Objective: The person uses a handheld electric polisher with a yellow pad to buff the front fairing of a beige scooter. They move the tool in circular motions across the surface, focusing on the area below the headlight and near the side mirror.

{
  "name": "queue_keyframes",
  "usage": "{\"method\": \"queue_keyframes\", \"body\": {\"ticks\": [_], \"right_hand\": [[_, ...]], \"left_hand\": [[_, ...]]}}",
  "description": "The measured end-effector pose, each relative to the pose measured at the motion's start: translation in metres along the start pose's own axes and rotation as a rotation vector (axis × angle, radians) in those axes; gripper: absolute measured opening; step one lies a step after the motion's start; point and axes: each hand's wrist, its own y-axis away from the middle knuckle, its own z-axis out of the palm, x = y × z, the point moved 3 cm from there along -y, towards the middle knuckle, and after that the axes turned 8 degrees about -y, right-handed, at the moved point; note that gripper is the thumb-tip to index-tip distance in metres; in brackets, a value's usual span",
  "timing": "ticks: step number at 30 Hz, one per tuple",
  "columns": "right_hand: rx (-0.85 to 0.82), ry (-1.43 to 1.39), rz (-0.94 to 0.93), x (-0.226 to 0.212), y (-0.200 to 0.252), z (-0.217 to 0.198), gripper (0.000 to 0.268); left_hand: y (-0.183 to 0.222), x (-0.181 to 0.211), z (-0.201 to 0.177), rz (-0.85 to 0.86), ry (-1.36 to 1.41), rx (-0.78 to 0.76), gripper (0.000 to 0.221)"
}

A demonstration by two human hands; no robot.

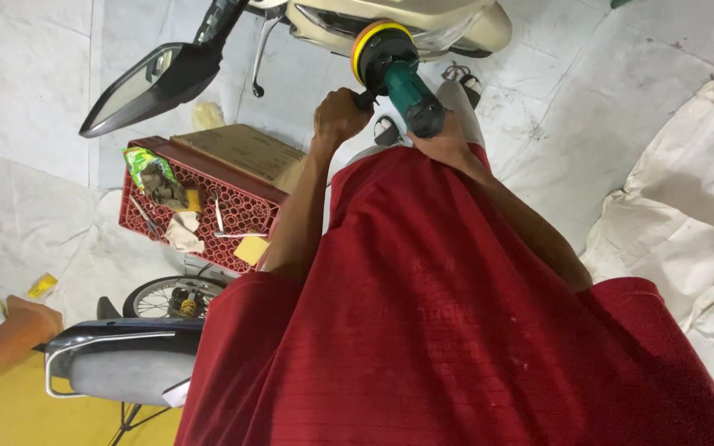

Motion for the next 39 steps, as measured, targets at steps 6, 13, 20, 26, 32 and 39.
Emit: {"method": "queue_keyframes", "body": {"ticks": [6,13,20,26,32,39], "right_hand": [[-0.060,0.014,0.034,0.012,-0.015,0.008,0.024],[-0.152,0.109,0.036,0.000,-0.039,0.021,0.016],[-0.158,-0.001,-0.100,-0.044,-0.066,0.023,0.036],[-0.170,0.310,0.162,-0.098,-0.079,0.022,0.043],[-0.164,0.277,0.226,-0.120,-0.084,0.013,0.043],[-0.196,0.321,0.170,-0.113,-0.077,0.005,0.043]], "left_hand": [[0.003,0.000,-0.013,-0.026,-0.023,0.041,0.039],[0.016,-0.017,-0.028,-0.080,0.040,0.107,0.039],[0.018,-0.035,-0.029,-0.210,0.066,0.148,0.037],[0.019,-0.043,-0.032,-0.314,0.156,0.134,0.041],[0.006,-0.050,-0.016,-0.317,0.210,0.127,0.043],[0.004,-0.049,0.005,-0.348,0.217,0.121,0.045]]}}
